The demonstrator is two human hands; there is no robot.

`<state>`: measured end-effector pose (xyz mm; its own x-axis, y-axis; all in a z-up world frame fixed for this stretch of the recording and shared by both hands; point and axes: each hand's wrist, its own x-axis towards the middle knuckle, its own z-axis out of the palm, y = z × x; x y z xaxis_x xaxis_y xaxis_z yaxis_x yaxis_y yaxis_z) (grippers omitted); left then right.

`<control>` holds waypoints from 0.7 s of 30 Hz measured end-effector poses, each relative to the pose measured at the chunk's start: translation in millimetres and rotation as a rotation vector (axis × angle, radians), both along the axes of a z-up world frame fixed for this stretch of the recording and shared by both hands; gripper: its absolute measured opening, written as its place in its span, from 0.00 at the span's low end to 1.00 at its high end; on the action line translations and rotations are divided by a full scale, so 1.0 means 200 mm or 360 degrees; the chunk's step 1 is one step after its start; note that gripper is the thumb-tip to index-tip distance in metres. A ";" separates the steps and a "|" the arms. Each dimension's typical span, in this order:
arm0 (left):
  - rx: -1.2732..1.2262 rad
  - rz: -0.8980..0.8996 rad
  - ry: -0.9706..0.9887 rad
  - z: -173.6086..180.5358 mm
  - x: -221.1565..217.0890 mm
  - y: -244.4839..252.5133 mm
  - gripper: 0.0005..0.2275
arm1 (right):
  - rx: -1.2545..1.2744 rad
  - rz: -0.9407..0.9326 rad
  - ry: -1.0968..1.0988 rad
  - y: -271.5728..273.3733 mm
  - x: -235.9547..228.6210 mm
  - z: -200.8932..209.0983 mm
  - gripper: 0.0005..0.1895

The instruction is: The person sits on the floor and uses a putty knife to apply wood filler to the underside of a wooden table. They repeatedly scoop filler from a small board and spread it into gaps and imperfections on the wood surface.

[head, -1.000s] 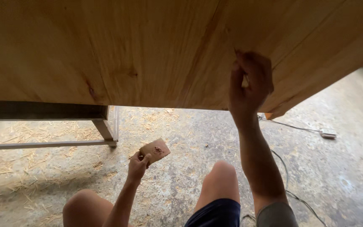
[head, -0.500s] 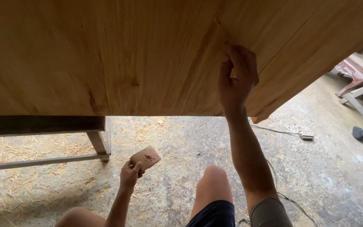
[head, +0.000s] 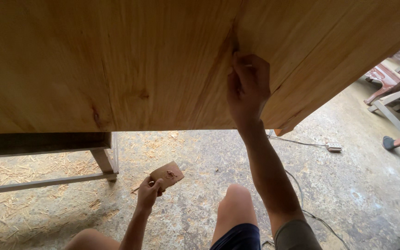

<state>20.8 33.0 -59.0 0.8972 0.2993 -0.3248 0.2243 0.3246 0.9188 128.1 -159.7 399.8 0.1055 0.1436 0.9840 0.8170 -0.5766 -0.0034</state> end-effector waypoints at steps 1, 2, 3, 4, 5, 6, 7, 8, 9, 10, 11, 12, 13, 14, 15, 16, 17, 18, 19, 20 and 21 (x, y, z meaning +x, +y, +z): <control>-0.0001 -0.0002 -0.0003 0.00 0.01 0.01 0.17 | -0.0061 0.0032 -0.0037 0.00 -0.01 0.00 0.16; -0.0002 -0.0003 -0.0007 0.01 0.01 0.02 0.17 | -0.0098 -0.0099 -0.0089 -0.01 -0.02 0.01 0.16; -0.0003 -0.0003 -0.0009 0.01 0.01 0.02 0.17 | -0.0135 -0.0228 -0.0140 -0.03 -0.03 0.02 0.16; 0.0005 -0.0006 -0.0006 0.00 0.01 0.02 0.17 | -0.0172 -0.0357 -0.0190 -0.06 -0.04 0.04 0.15; 0.0013 -0.0013 -0.0005 0.00 0.01 0.02 0.17 | -0.0196 -0.0369 -0.0221 -0.08 -0.06 0.05 0.16; 0.0022 -0.0019 -0.0005 0.00 0.01 0.02 0.17 | -0.0219 -0.0380 -0.0252 -0.11 -0.08 0.06 0.18; 0.0021 -0.0023 0.0007 -0.01 0.02 0.02 0.17 | -0.0244 -0.0396 -0.0282 -0.14 -0.09 0.07 0.19; 0.0021 -0.0027 0.0020 -0.02 0.02 0.03 0.17 | -0.0260 -0.0371 -0.0264 -0.15 -0.10 0.09 0.19; 0.0019 -0.0029 0.0032 -0.02 0.03 0.03 0.17 | -0.0277 -0.0342 -0.0246 -0.16 -0.10 0.10 0.20; 0.0015 -0.0027 0.0028 -0.02 0.04 0.04 0.17 | -0.0294 -0.0314 -0.0228 -0.16 -0.10 0.11 0.20; 0.0013 -0.0026 0.0032 -0.02 0.04 0.04 0.17 | -0.0314 -0.0321 -0.0216 -0.16 -0.11 0.11 0.20; 0.0010 -0.0025 0.0037 -0.03 0.04 0.04 0.17 | -0.0334 -0.0328 -0.0204 -0.16 -0.10 0.13 0.20; 0.0025 -0.0029 0.0045 -0.03 0.04 0.03 0.17 | -0.0352 -0.0334 -0.0191 -0.15 -0.10 0.14 0.19; 0.0039 -0.0033 0.0054 -0.03 0.04 0.03 0.17 | -0.0335 -0.0357 -0.0207 -0.16 -0.11 0.14 0.19; 0.0052 -0.0033 0.0057 -0.02 0.04 0.03 0.17 | -0.0319 -0.0376 -0.0229 -0.16 -0.12 0.15 0.19; 0.0034 -0.0028 0.0035 -0.01 0.05 0.04 0.17 | -0.0303 -0.0396 -0.0251 -0.16 -0.13 0.16 0.20; 0.0013 -0.0026 0.0019 -0.01 0.05 0.03 0.16 | -0.0321 -0.0376 -0.0242 -0.16 -0.13 0.16 0.20; -0.0007 -0.0023 0.0003 -0.01 0.05 0.03 0.16 | -0.0339 -0.0356 -0.0233 -0.16 -0.13 0.16 0.20; -0.0003 -0.0029 -0.0001 -0.01 0.05 0.02 0.16 | -0.0355 -0.0337 -0.0223 -0.16 -0.12 0.16 0.20; 0.0001 -0.0036 -0.0004 0.00 0.06 0.02 0.16 | -0.0343 -0.0302 -0.0177 -0.16 -0.11 0.15 0.20; 0.0006 -0.0042 -0.0005 -0.01 0.05 0.02 0.16 | -0.0331 -0.0265 -0.0128 -0.16 -0.10 0.15 0.19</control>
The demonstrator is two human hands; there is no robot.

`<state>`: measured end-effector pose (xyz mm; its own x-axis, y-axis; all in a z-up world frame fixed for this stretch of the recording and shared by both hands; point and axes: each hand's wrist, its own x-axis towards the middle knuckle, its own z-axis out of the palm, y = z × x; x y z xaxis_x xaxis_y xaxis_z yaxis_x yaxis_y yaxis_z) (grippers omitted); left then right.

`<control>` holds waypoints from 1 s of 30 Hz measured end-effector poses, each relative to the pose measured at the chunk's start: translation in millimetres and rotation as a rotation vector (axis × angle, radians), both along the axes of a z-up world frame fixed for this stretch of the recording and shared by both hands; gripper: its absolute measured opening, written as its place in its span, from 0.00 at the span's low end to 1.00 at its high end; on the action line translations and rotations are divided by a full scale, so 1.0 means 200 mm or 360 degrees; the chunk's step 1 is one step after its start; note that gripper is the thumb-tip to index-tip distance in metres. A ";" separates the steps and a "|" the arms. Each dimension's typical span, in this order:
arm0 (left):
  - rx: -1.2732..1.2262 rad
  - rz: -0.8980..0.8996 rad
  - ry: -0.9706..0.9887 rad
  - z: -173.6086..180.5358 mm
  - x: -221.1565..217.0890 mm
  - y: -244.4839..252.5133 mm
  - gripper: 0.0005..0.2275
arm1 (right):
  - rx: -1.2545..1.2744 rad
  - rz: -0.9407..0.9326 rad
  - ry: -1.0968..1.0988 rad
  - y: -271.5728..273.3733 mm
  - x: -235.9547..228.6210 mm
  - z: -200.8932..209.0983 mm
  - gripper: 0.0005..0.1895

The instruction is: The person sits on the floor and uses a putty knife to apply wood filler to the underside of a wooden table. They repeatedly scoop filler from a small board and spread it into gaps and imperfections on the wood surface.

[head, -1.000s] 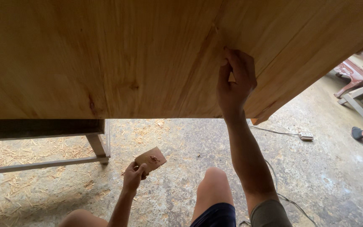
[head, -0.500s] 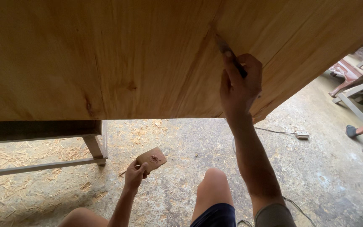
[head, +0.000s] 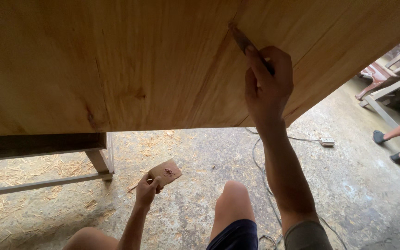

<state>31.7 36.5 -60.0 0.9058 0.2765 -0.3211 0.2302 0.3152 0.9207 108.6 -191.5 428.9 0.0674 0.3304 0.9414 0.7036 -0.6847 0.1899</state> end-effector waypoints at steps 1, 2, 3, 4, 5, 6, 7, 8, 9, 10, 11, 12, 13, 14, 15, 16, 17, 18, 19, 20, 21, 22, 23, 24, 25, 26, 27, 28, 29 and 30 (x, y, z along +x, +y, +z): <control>-0.0019 -0.0004 -0.0004 0.00 -0.01 0.00 0.16 | 0.0016 0.0032 0.0052 0.00 0.01 -0.01 0.19; -0.0037 -0.0002 -0.0017 0.00 0.00 0.00 0.16 | 0.0020 -0.0006 -0.0005 0.01 0.03 -0.01 0.19; -0.0055 0.0001 -0.0029 0.01 0.00 0.00 0.16 | 0.0025 -0.0043 -0.0061 0.01 0.04 -0.01 0.19; -0.0045 0.0001 -0.0031 0.01 -0.01 0.00 0.15 | 0.0033 -0.0086 -0.0113 0.01 0.04 -0.02 0.19; -0.0035 0.0002 -0.0033 0.01 -0.02 0.00 0.15 | 0.0063 -0.0024 -0.0083 0.01 0.03 -0.03 0.18; -0.0027 0.0005 -0.0041 0.02 -0.02 0.00 0.15 | 0.0093 0.0041 -0.0059 0.01 0.03 -0.04 0.18; -0.0012 0.0000 -0.0017 0.02 -0.03 0.01 0.15 | 0.0122 0.0106 -0.0035 0.01 0.02 -0.04 0.18; 0.0001 -0.0003 0.0006 0.03 -0.03 0.01 0.15 | 0.0116 0.0131 -0.0004 0.01 0.02 -0.04 0.19; 0.0015 -0.0006 0.0028 0.03 -0.03 0.01 0.15 | 0.0111 0.0156 0.0027 0.00 0.03 -0.04 0.19; 0.0025 -0.0002 0.0033 0.03 -0.04 0.01 0.15 | 0.0107 0.0176 0.0064 0.00 0.03 -0.04 0.20; 0.0035 0.0002 0.0038 0.03 -0.04 0.01 0.15 | 0.0092 0.0186 0.0092 0.00 0.04 -0.05 0.20; 0.0045 0.0003 0.0042 0.03 -0.04 0.01 0.16 | 0.0078 0.0193 0.0121 0.00 0.05 -0.06 0.19; 0.0040 -0.0007 0.0048 0.02 -0.04 0.01 0.16 | 0.0063 0.0200 0.0150 0.00 0.06 -0.06 0.19; 0.0032 -0.0012 0.0050 0.01 -0.04 0.01 0.16 | 0.0062 0.0174 0.0158 0.01 0.07 -0.07 0.19; 0.0024 -0.0018 0.0051 0.01 -0.04 0.01 0.16 | 0.0061 0.0151 0.0166 0.02 0.08 -0.08 0.19; 0.0026 -0.0026 0.0047 0.00 -0.03 0.00 0.16 | 0.0062 0.0126 0.0173 0.03 0.09 -0.09 0.18; 0.0028 -0.0033 0.0043 -0.01 -0.03 0.00 0.16 | 0.0058 0.0115 0.0135 0.03 0.09 -0.09 0.18; 0.0030 -0.0038 0.0039 -0.01 -0.03 0.00 0.16 | 0.0054 0.0106 0.0097 0.03 0.09 -0.10 0.17; 0.0011 -0.0042 0.0031 -0.02 -0.03 -0.01 0.16 | 0.0049 0.0097 0.0060 0.03 0.08 -0.10 0.17; -0.0006 -0.0045 0.0022 -0.02 -0.03 -0.01 0.16 | 0.0050 0.0060 -0.0002 0.02 0.06 -0.10 0.17; -0.0023 -0.0048 0.0013 -0.02 -0.03 -0.02 0.16 | 0.0050 0.0023 -0.0064 0.01 0.05 -0.09 0.16; -0.0008 -0.0049 0.0028 -0.02 -0.03 -0.02 0.16 | 0.0050 -0.0011 -0.0126 0.00 0.03 -0.08 0.16; 0.0006 -0.0050 0.0043 -0.02 -0.03 -0.02 0.16 | 0.0082 0.0022 -0.0080 0.00 0.01 -0.07 0.16; 0.0017 -0.0049 0.0055 -0.02 -0.02 -0.02 0.15 | 0.0110 0.0058 -0.0036 -0.01 0.00 -0.06 0.15; 0.0003 -0.0039 0.0031 -0.02 0.00 -0.01 0.15 | 0.0138 0.0094 0.0008 -0.01 0.01 -0.04 0.15; -0.0010 -0.0035 0.0017 -0.02 -0.01 -0.02 0.15 | 0.0101 0.0105 -0.0027 -0.01 0.01 -0.03 0.16; -0.0024 -0.0031 0.0004 -0.02 -0.02 -0.02 0.15 | 0.0063 0.0117 -0.0061 -0.01 0.03 -0.02 0.16; -0.0011 -0.0036 0.0022 -0.03 -0.02 -0.03 0.15 | 0.0027 0.0126 -0.0094 -0.01 0.04 -0.02 0.17; 0.0002 -0.0041 0.0040 -0.03 -0.02 -0.04 0.15 | 0.0012 0.0119 -0.0058 -0.02 0.06 -0.01 0.16; 0.0019 -0.0042 0.0052 -0.03 -0.02 -0.03 0.15 | 0.0001 0.0116 -0.0028 -0.02 0.07 -0.01 0.16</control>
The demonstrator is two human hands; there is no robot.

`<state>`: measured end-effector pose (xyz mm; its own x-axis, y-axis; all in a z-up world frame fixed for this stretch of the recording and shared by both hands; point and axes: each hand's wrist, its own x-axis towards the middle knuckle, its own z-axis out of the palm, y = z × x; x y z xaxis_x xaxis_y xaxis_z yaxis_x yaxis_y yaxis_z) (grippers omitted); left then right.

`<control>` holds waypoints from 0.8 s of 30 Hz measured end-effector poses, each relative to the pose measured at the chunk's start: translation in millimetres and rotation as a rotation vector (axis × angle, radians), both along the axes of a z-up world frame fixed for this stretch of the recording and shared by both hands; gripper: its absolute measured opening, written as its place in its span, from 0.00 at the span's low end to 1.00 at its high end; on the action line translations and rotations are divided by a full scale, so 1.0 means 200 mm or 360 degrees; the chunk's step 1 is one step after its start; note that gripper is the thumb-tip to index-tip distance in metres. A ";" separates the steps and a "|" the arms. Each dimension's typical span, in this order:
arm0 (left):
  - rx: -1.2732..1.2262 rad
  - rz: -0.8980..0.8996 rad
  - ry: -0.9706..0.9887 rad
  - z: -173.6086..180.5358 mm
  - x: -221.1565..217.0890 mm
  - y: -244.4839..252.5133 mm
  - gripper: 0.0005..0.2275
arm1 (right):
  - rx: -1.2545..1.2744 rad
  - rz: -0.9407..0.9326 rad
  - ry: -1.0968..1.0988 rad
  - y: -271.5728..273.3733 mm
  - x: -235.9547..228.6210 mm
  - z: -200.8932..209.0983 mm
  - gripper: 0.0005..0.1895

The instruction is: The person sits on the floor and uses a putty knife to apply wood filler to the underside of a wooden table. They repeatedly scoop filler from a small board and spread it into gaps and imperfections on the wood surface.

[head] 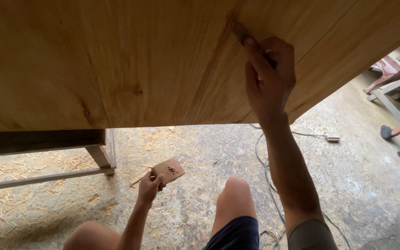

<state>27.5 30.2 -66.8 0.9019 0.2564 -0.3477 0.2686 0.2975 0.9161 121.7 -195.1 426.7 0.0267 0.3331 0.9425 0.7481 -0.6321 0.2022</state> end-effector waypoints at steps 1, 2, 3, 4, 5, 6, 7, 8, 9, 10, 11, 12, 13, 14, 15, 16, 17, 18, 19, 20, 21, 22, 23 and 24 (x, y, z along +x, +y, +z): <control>-0.0003 -0.0002 -0.0013 0.00 0.00 0.00 0.15 | -0.0012 -0.0004 0.0029 0.00 0.00 0.00 0.16; -0.0009 0.0001 -0.0030 0.00 0.00 0.00 0.15 | 0.0010 0.0022 0.0034 -0.01 0.00 0.00 0.16; -0.0016 0.0004 -0.0047 0.00 0.01 0.01 0.15 | 0.0032 0.0049 0.0040 0.00 0.01 0.00 0.17; -0.0019 0.0016 -0.0035 -0.01 0.01 0.02 0.15 | 0.0051 0.0076 0.0052 -0.01 0.00 0.00 0.17; -0.0021 0.0028 -0.0024 -0.01 0.01 0.02 0.15 | 0.0032 0.0067 0.0033 -0.01 -0.01 0.00 0.18; -0.0022 0.0037 -0.0011 -0.01 0.01 0.02 0.15 | 0.0016 0.0055 0.0016 -0.01 -0.01 -0.01 0.18; -0.0016 0.0036 -0.0017 -0.02 0.01 0.02 0.15 | -0.0002 0.0044 -0.0001 -0.01 -0.01 -0.01 0.19; -0.0009 0.0034 -0.0023 -0.01 0.00 0.02 0.15 | 0.0000 0.0038 -0.0002 -0.01 -0.01 0.00 0.18; -0.0001 0.0031 -0.0028 -0.01 -0.01 0.02 0.15 | 0.0002 0.0032 -0.0004 -0.01 -0.02 0.00 0.17; 0.0007 0.0027 -0.0012 0.00 -0.01 0.02 0.15 | 0.0009 0.0023 -0.0007 0.00 -0.02 0.00 0.16; 0.0016 0.0022 0.0005 0.00 -0.02 0.03 0.15 | 0.0030 -0.0016 -0.0016 -0.01 -0.03 0.00 0.17; 0.0019 0.0035 0.0007 0.01 0.00 0.04 0.16 | 0.0046 -0.0036 -0.0039 0.01 -0.02 0.01 0.18; 0.0023 0.0037 -0.0011 0.02 0.02 0.05 0.16 | 0.0063 -0.0054 -0.0061 0.02 -0.01 0.03 0.19; 0.0028 0.0026 -0.0012 0.02 0.01 0.05 0.16 | 0.0041 -0.0015 -0.0035 0.01 -0.02 0.02 0.20; 0.0032 0.0015 -0.0012 0.01 0.01 0.05 0.16 | 0.0019 0.0025 -0.0008 0.01 -0.02 0.02 0.20; 0.0024 0.0018 -0.0006 0.01 0.00 0.04 0.16 | -0.0001 0.0059 0.0021 0.00 -0.02 0.01 0.21; 0.0015 0.0021 0.0001 0.00 0.00 0.04 0.17 | -0.0019 0.0029 0.0035 -0.02 -0.02 0.01 0.21; 0.0008 0.0028 0.0003 0.00 0.01 0.04 0.17 | -0.0036 0.0004 0.0044 -0.02 -0.01 0.01 0.22; 0.0019 0.0024 -0.0002 0.00 0.02 0.04 0.17 | -0.0052 -0.0022 0.0053 -0.02 -0.01 0.01 0.22; 0.0029 0.0021 -0.0005 -0.01 0.02 0.04 0.17 | -0.0052 0.0009 0.0082 -0.01 0.00 0.01 0.22; 0.0039 0.0018 -0.0007 -0.01 0.02 0.04 0.17 | -0.0052 0.0039 0.0110 -0.01 0.01 0.00 0.21; 0.0025 0.0019 -0.0012 -0.02 0.02 0.04 0.17 | -0.0051 0.0067 0.0142 -0.01 0.01 -0.01 0.21; 0.0011 0.0020 -0.0017 -0.03 0.02 0.04 0.17 | -0.0044 0.0072 0.0177 -0.01 0.02 -0.03 0.21; -0.0003 0.0023 -0.0026 -0.03 0.02 0.04 0.17 | -0.0037 0.0076 0.0209 0.00 0.02 -0.04 0.20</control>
